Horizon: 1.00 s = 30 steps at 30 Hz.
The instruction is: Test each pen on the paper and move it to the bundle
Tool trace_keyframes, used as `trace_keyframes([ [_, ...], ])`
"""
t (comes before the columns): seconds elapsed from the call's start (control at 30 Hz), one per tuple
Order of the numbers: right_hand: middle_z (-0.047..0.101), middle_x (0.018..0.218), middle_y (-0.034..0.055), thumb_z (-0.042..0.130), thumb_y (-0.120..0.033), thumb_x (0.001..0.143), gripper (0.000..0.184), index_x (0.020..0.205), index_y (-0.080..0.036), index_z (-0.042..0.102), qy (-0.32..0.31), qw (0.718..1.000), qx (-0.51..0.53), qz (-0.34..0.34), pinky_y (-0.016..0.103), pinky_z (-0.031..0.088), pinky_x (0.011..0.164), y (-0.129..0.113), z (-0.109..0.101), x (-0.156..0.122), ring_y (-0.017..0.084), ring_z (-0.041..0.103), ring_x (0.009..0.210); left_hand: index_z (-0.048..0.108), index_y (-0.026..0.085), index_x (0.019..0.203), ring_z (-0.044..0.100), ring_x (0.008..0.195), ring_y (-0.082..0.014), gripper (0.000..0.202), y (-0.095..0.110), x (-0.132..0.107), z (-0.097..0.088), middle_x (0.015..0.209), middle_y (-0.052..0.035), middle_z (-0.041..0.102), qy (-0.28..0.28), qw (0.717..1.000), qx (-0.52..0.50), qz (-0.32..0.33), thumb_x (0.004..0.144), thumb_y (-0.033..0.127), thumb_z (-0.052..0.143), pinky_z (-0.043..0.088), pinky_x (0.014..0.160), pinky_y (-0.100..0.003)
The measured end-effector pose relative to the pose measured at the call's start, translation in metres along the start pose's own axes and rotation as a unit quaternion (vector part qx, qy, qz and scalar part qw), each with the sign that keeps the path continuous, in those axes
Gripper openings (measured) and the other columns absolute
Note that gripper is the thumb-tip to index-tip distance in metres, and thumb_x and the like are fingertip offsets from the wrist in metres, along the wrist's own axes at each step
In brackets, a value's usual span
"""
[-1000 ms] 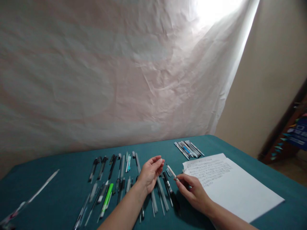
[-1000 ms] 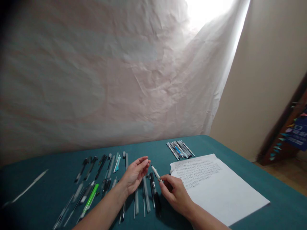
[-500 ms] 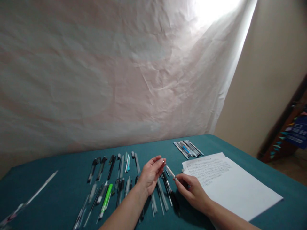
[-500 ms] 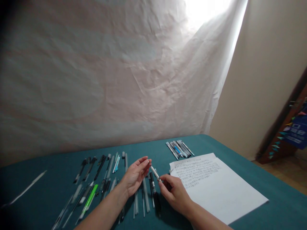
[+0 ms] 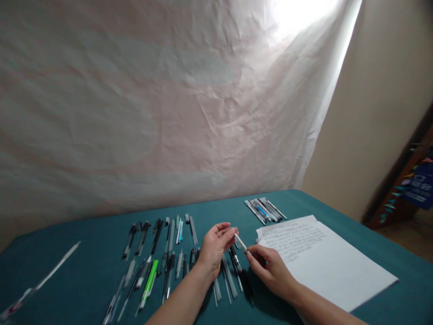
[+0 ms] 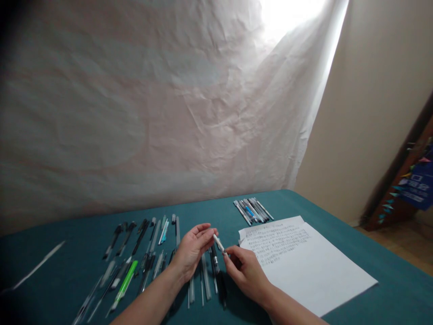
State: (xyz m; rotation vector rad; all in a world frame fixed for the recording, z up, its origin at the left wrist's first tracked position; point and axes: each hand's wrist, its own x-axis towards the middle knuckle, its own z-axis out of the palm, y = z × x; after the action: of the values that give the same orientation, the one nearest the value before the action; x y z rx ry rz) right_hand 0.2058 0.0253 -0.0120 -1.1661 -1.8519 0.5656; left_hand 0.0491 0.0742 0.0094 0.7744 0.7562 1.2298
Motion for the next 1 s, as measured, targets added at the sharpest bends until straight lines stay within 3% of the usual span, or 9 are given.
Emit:
trace_keyframes([
  [0.33,0.047,0.055,-0.0027,0.045,-0.032,0.084,0.02,0.083,-0.018,0.058,0.017,1.0,-0.013,0.006,0.022,0.034,0.049,0.007,0.003,-0.001,0.011,0.041,0.05,0.052,0.013,0.089,0.065,0.082,-0.0179,0.034,-0.005,-0.001,0.0,0.086,-0.0109,0.068,-0.004,1.0,-0.008,0.016,0.064,0.019,0.074,0.05,0.077,-0.028],
  [0.5,0.047,0.058,-0.003,0.043,-0.033,0.085,0.017,0.086,-0.018,0.052,0.047,0.999,-0.004,0.016,0.023,0.035,0.052,0.011,0.004,0.0,0.012,0.043,0.053,0.052,0.013,0.089,0.065,0.081,-0.0181,0.035,-0.008,-0.003,0.002,0.087,-0.0112,0.068,-0.004,1.0,0.012,0.02,0.063,0.019,0.074,0.05,0.074,-0.026],
  [0.77,0.052,0.057,-0.0021,0.03,-0.033,0.091,0.027,0.082,-0.019,0.052,0.008,1.0,0.014,0.024,0.024,0.038,0.058,0.009,0.002,-0.001,0.013,0.05,0.056,0.053,0.013,0.088,0.064,0.084,-0.0189,0.037,-0.011,-0.005,0.003,0.088,-0.0115,0.068,-0.009,0.999,0.026,0.033,0.061,0.024,0.075,0.049,0.076,-0.028],
  [1.0,0.054,0.071,0.0004,0.049,-0.035,0.083,0.017,0.087,-0.019,0.049,0.049,0.998,0.016,0.022,0.023,0.038,0.055,0.01,0.004,-0.002,0.013,0.051,0.061,0.052,0.013,0.088,0.064,0.084,-0.018,0.034,-0.013,-0.004,0.001,0.089,-0.0117,0.068,-0.016,0.999,0.023,0.039,0.064,0.023,0.073,0.048,0.078,-0.028],
])
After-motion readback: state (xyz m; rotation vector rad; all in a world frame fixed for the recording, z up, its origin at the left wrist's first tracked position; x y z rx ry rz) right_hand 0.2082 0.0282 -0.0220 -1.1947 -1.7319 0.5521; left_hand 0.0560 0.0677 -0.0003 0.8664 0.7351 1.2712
